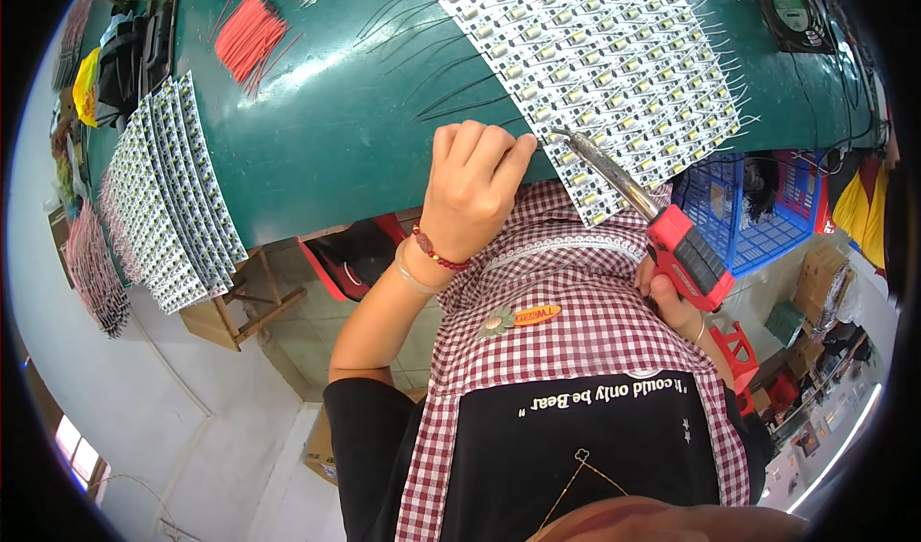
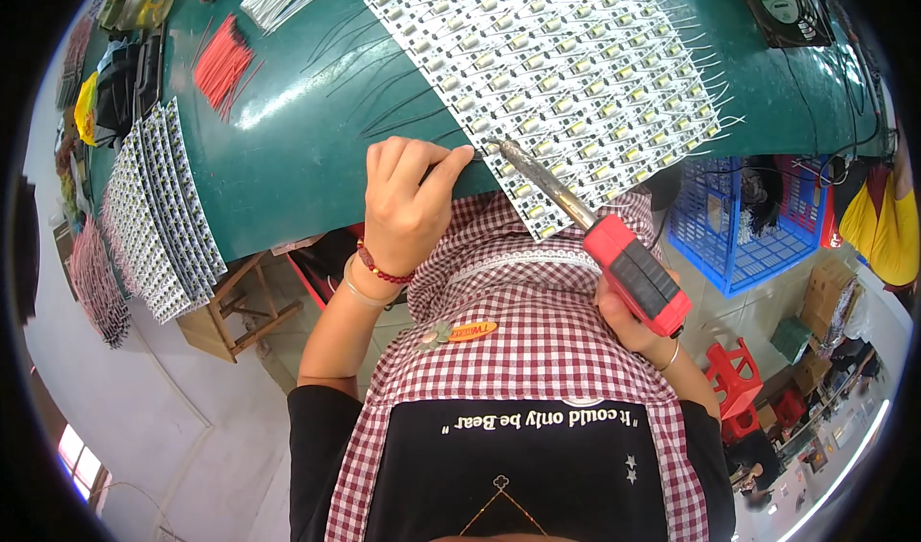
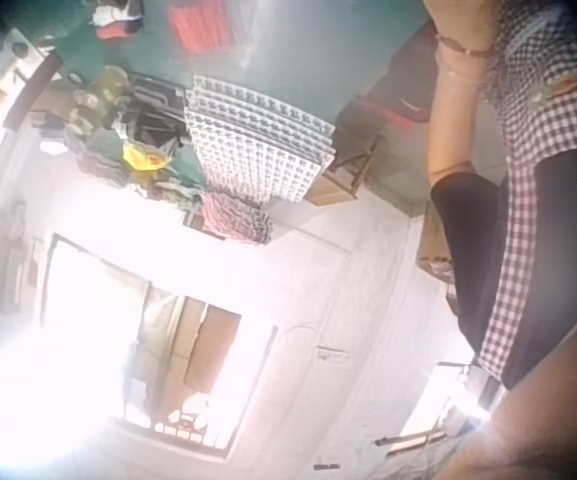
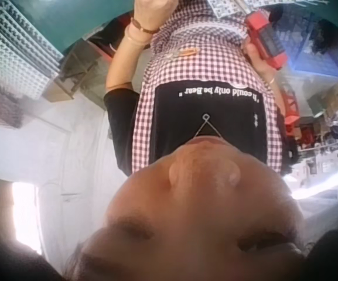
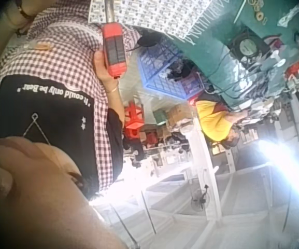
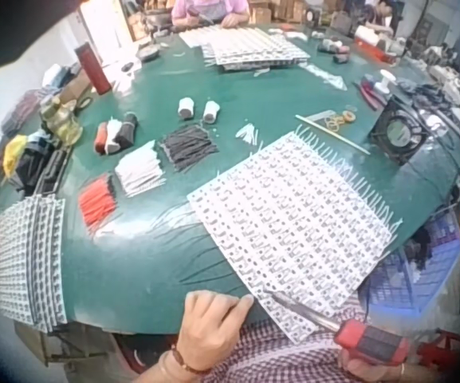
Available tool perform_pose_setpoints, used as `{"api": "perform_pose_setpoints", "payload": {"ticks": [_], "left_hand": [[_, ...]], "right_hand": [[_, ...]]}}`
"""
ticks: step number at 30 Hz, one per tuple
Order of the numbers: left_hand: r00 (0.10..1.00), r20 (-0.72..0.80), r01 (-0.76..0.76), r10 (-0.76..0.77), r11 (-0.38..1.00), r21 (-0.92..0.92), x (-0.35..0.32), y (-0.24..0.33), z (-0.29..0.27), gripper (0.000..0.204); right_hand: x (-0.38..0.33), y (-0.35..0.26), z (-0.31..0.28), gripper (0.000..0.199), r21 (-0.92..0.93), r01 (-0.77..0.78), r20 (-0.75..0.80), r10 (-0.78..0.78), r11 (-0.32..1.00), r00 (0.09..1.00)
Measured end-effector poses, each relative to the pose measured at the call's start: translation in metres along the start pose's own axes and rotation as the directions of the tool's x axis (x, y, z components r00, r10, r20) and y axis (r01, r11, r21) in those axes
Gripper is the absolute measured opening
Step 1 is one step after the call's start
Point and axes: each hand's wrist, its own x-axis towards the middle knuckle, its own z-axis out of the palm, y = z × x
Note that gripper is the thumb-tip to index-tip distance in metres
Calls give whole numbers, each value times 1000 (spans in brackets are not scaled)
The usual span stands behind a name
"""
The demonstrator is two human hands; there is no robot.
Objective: The person uses a soldering iron to attach red and black wires to a large LED panel. They pick up individual wires from piles on the table, place them on the panel, and apply heat to secure them. The process is repeated for multiple connection points on the panel.
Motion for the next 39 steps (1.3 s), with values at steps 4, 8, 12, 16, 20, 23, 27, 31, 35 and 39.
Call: {"api": "perform_pose_setpoints", "payload": {"ticks": [4,8,12,16,20,23,27,31,35,39], "left_hand": [[997,-45,-60,60,998,-6,0,0,-2,29],[994,-23,-108,107,992,-69,-8,6,-4,31],[996,-11,-92,91,991,-94,-15,6,0,33],[995,-14,-97,96,991,-94,-13,7,2,34],[996,6,-87,87,992,-91,-12,8,1,34],[997,16,-77,78,993,-86,-11,8,0,34],[996,27,-81,83,995,-65,-12,10,1,33],[996,35,-74,76,995,-63,-11,9,1,32],[996,32,-86,88,995,-58,-10,9,2,31],[996,37,-80,82,995,-64,-10,9,1,30]], "right_hand": [[-5,7,-3,16,-26,4,16,-4,1000,1000],[-18,10,-11,14,-196,24,12,-22,980,1000],[-22,17,-16,14,-146,49,38,-43,988,998],[-23,25,-14,16,-120,49,24,-46,992,999],[-16,16,-10,16,-130,34,12,-32,991,999],[-13,8,-9,17,-171,45,42,-39,984,998],[-16,18,-9,18,-187,115,31,-111,976,993],[-18,15,-12,19,-169,102,54,-94,980,994],[-18,16,-10,18,-148,89,51,-82,985,995],[-21,22,-9,15,-189,72,33,-67,979,997]]}}
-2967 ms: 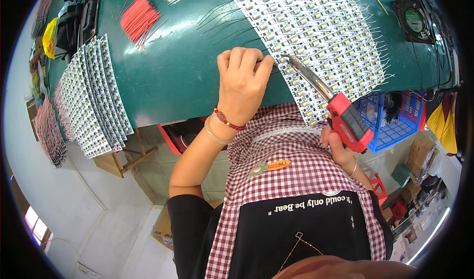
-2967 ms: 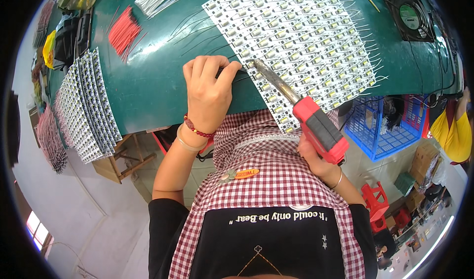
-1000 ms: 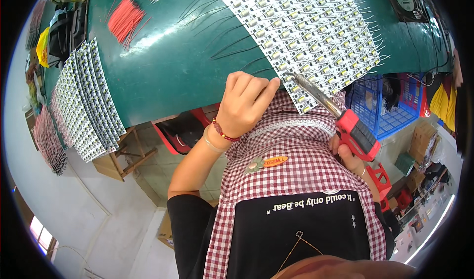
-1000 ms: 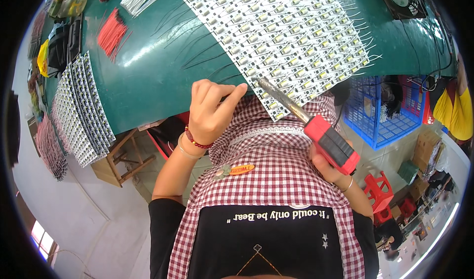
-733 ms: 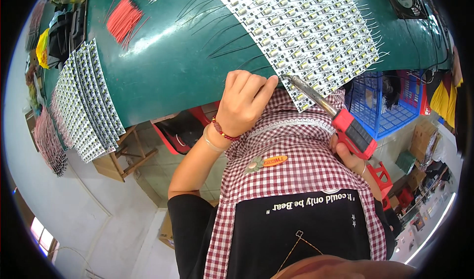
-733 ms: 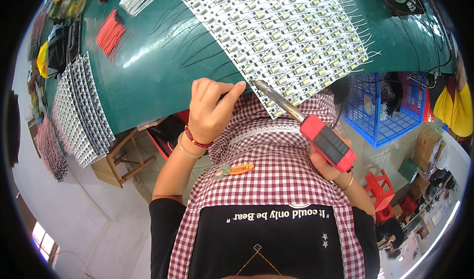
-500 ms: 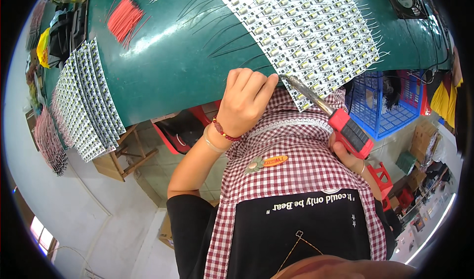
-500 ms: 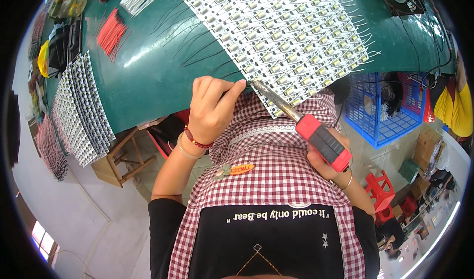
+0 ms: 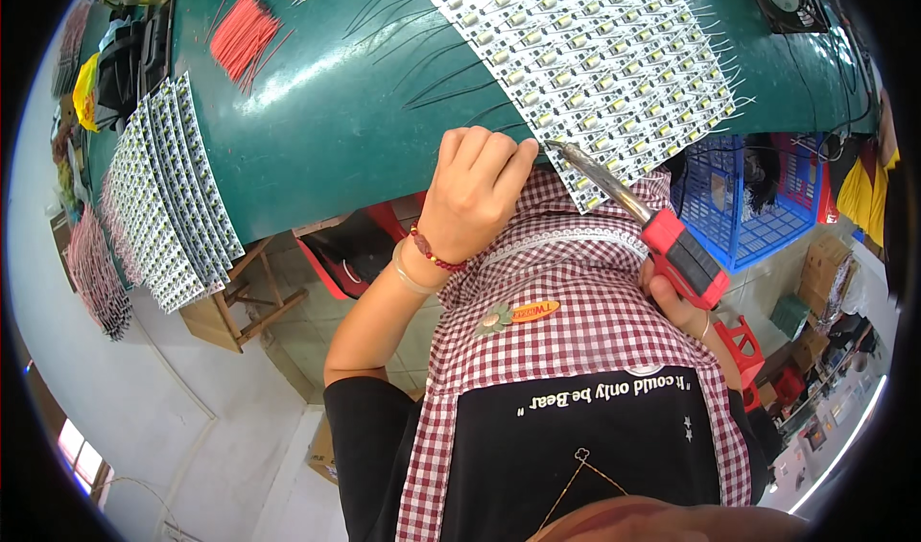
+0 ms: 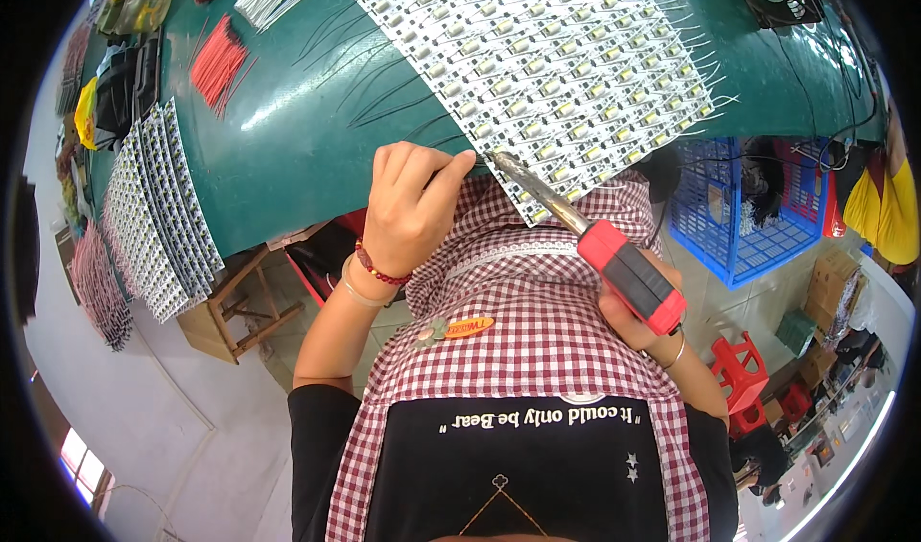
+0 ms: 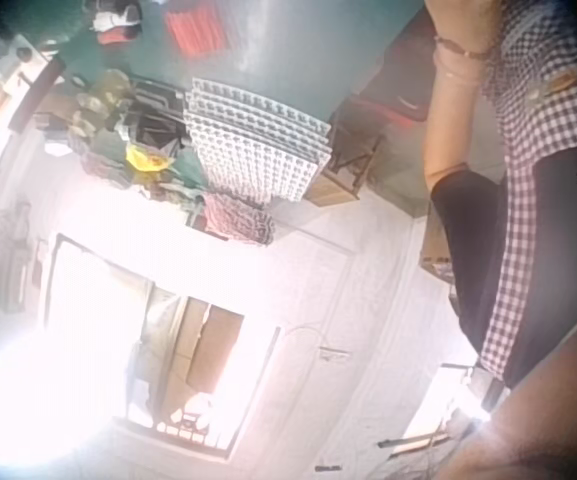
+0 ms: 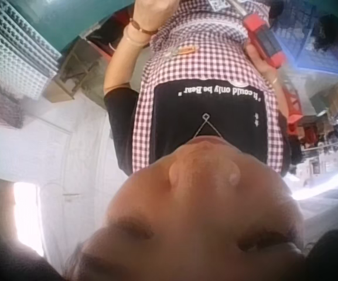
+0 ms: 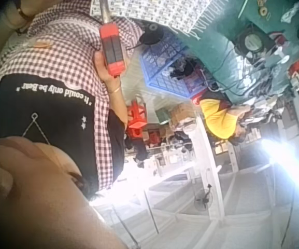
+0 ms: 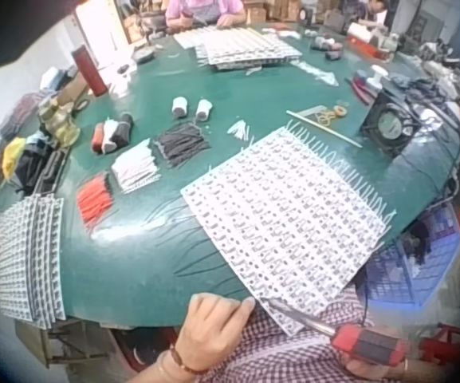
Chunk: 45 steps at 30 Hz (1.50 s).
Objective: The person uses a soldering iron to attach red and black wires to a large LED panel. They pick up individual wires from piles on the table, place them on the panel, and apply heat to secure them. The process is repeated for multiple connection points on the panel.
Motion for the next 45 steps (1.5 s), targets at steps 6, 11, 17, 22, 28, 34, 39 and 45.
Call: {"api": "perform_pose_setpoints", "payload": {"ticks": [6,11,17,22,28,34,39,45], "left_hand": [[1000,-5,-12,12,1000,-3,-1,0,1,30],[1000,11,-8,8,1000,4,0,1,-1,30],[999,22,-24,23,998,60,1,1,-3,29],[999,21,28,-30,995,100,-1,1,-1,28],[993,-108,60,-44,988,145,-1,11,-6,30],[998,-61,25,-22,998,52,-12,19,1,29],[1000,-31,4,-3,999,34,-15,11,5,31],[999,-37,-4,4,1000,16,-15,6,4,32]], "right_hand": [[8,-10,1,17,-24,9,-9,-9,1000,1000],[-1,3,-1,17,28,18,-26,-17,999,1000],[6,-14,-3,18,260,-41,-2,43,965,999],[3,-16,-4,21,316,-64,1,67,947,998],[-6,-8,-5,21,264,-50,-13,55,963,998],[-11,-4,-6,18,210,-41,2,41,977,999],[-12,10,0,16,103,6,-14,-5,995,1000],[-4,0,1,13,43,3,-9,-3,999,1000]]}}
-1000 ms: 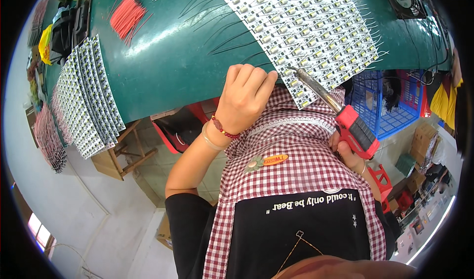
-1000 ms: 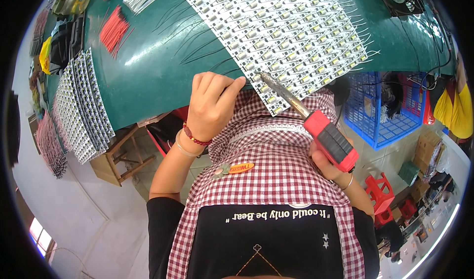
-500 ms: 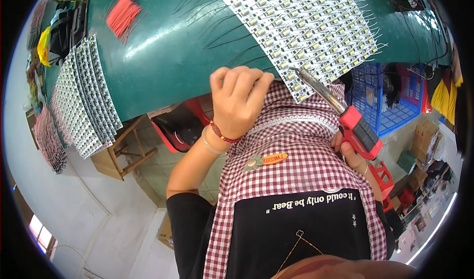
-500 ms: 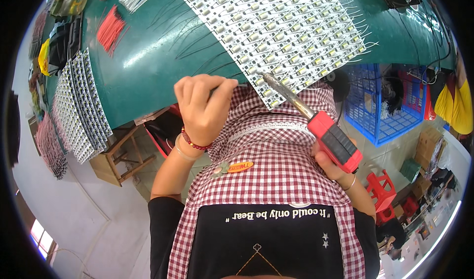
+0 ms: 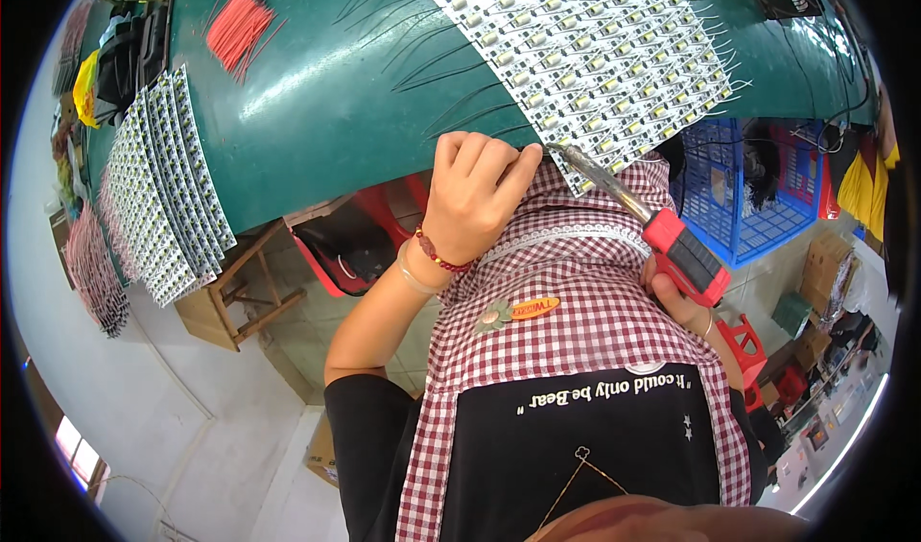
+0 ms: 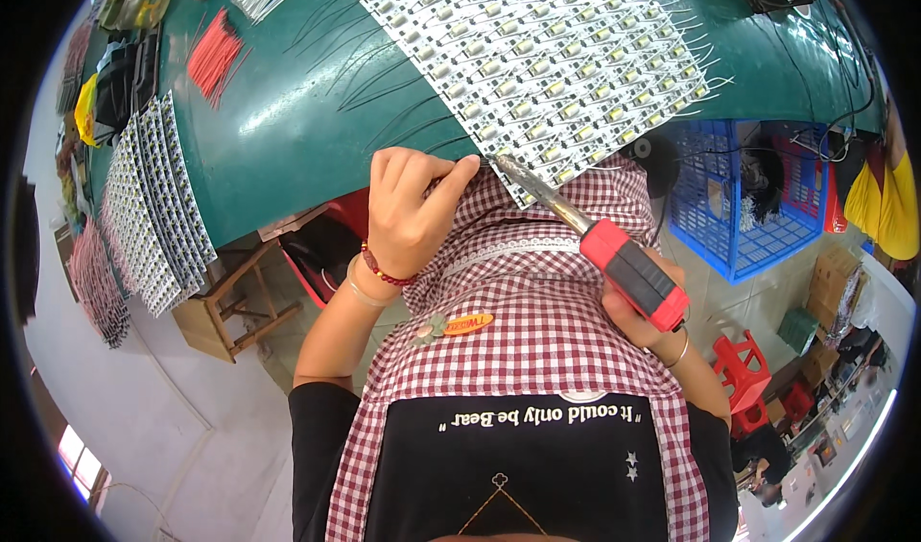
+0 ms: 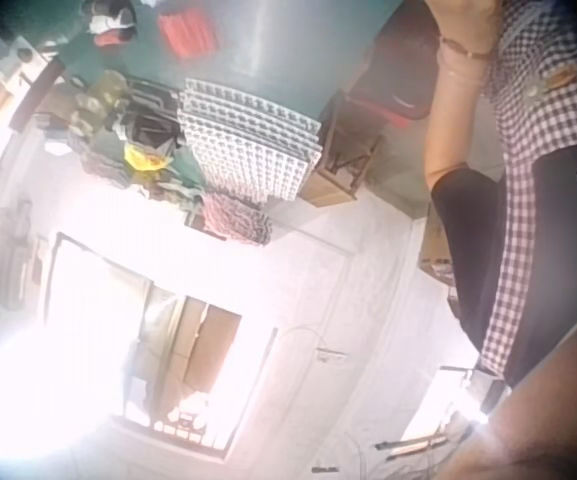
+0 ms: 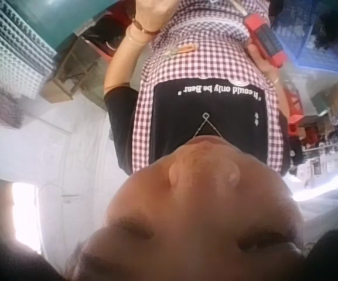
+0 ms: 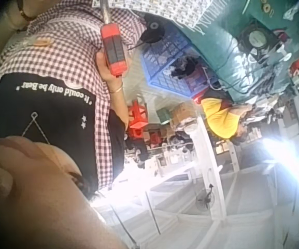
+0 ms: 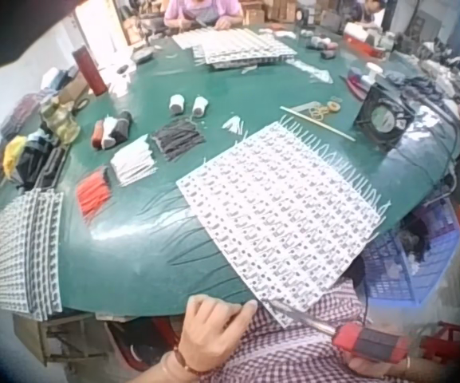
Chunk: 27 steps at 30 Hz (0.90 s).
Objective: The person uses a soldering iron to attach red and black wires to a large LED panel. They pick up individual wires from piles on the table, place them on the panel, and apply heat to secure them. The process is repeated for multiple connection points on the panel.
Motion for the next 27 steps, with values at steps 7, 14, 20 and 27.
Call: {"api": "perform_pose_setpoints", "payload": {"ticks": [7,14,20,27], "left_hand": [[1000,16,10,-10,1000,-9,0,0,3,32],[1000,7,-1,1,1000,-28,3,2,1,32],[1000,20,-2,3,1000,-21,3,4,1,31],[1000,28,0,0,1000,-22,5,5,3,31]], "right_hand": [[1,4,2,12,18,11,-43,-10,1000,999],[-1,-2,-3,14,33,21,-12,-20,999,1000],[1,2,0,13,-2,65,-14,-65,998,998],[-7,14,0,14,-46,43,-32,-45,998,998]]}}
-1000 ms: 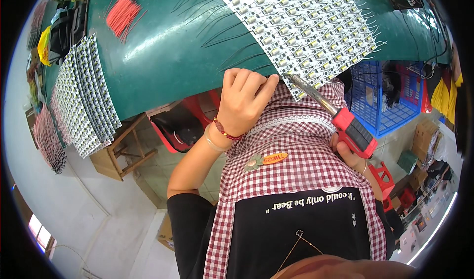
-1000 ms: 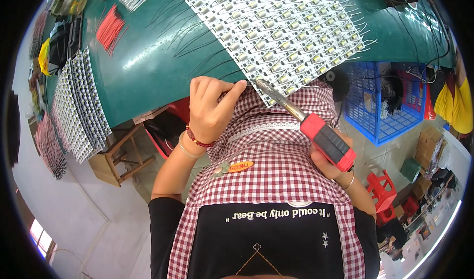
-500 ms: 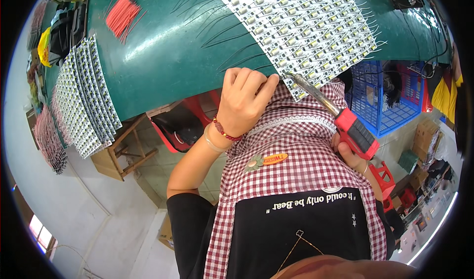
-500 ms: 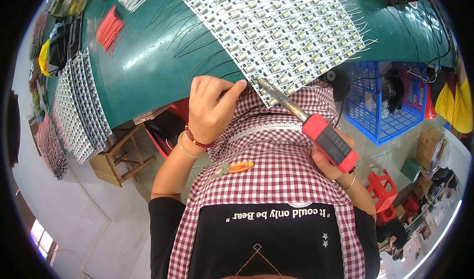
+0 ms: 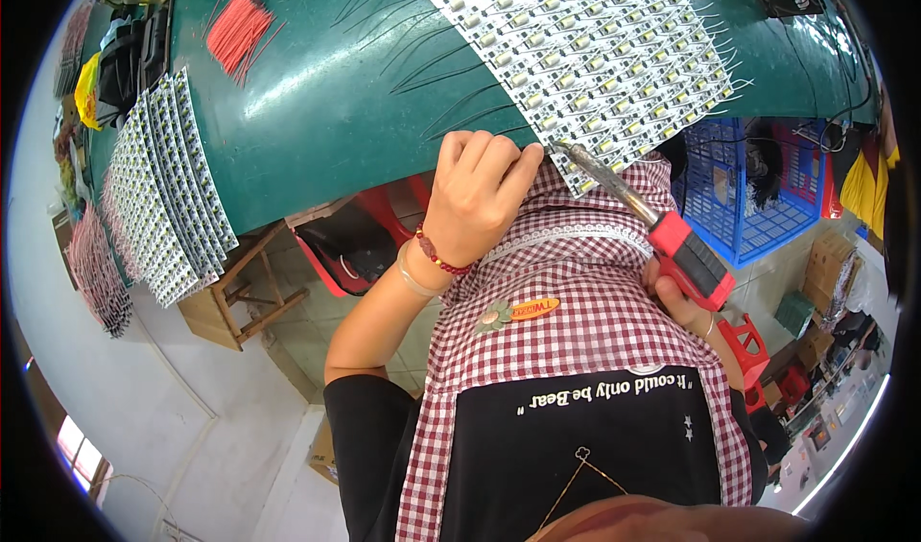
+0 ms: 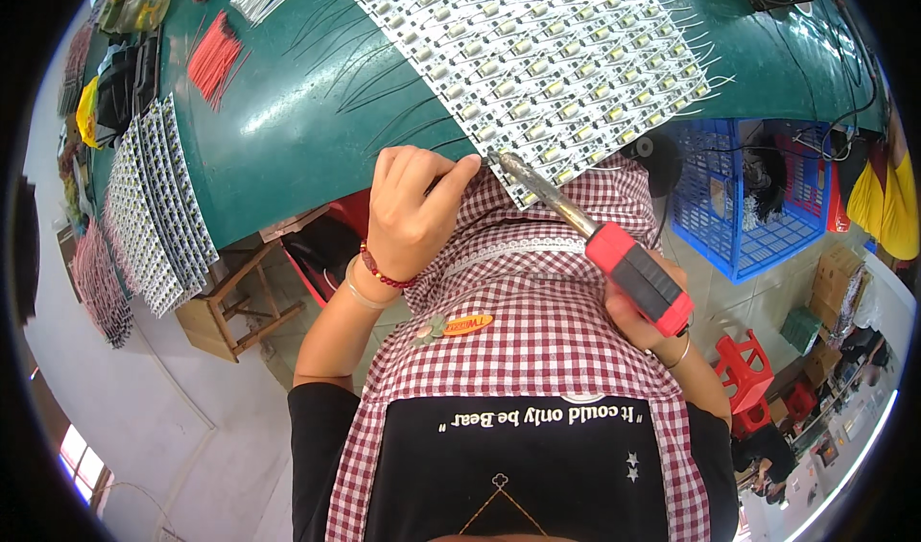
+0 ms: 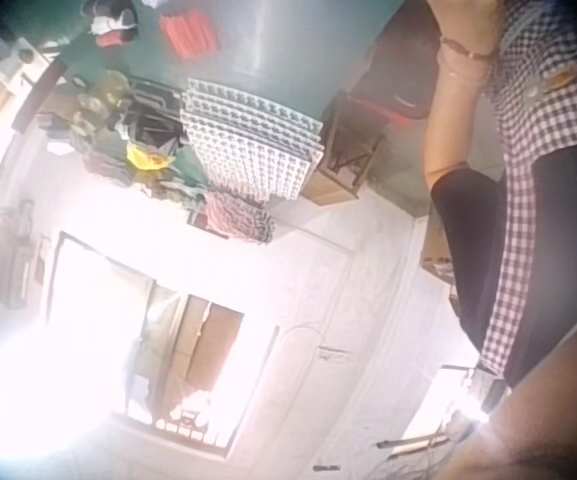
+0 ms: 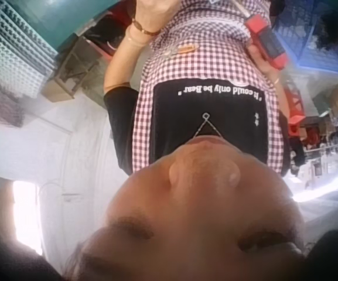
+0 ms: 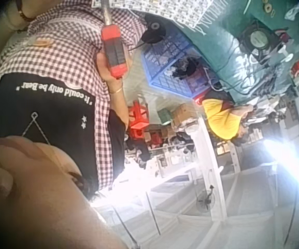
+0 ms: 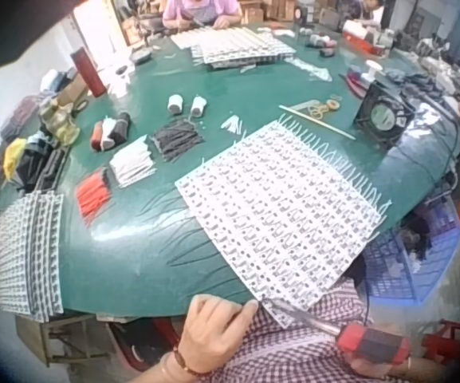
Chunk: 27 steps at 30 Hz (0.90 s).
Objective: The person uses a soldering iron to attach red and black wires to a large LED panel. They pick up individual wires from piles on the table, place them on the panel, and apply heat to secure them. The process is repeated for multiple connection points on the panel.
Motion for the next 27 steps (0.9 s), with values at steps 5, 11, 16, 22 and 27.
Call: {"api": "perform_pose_setpoints", "payload": {"ticks": [5,11,16,22,27], "left_hand": [[1000,4,16,-16,1000,-6,-1,-6,-3,30],[1000,6,15,-15,1000,5,0,-6,-3,29],[1000,3,13,-13,1000,5,-1,-8,-5,28],[995,-69,-65,72,993,102,-1,1,-10,27],[998,-23,-55,57,996,76,-6,2,-4,27]], "right_hand": [[5,-5,-1,15,42,-43,16,42,998,999],[13,-18,0,16,116,-70,24,68,991,997],[14,-17,1,16,107,-59,4,59,992,998],[0,-7,-10,15,120,-84,81,75,989,994],[0,-13,-10,15,75,-69,50,65,995,997]]}}
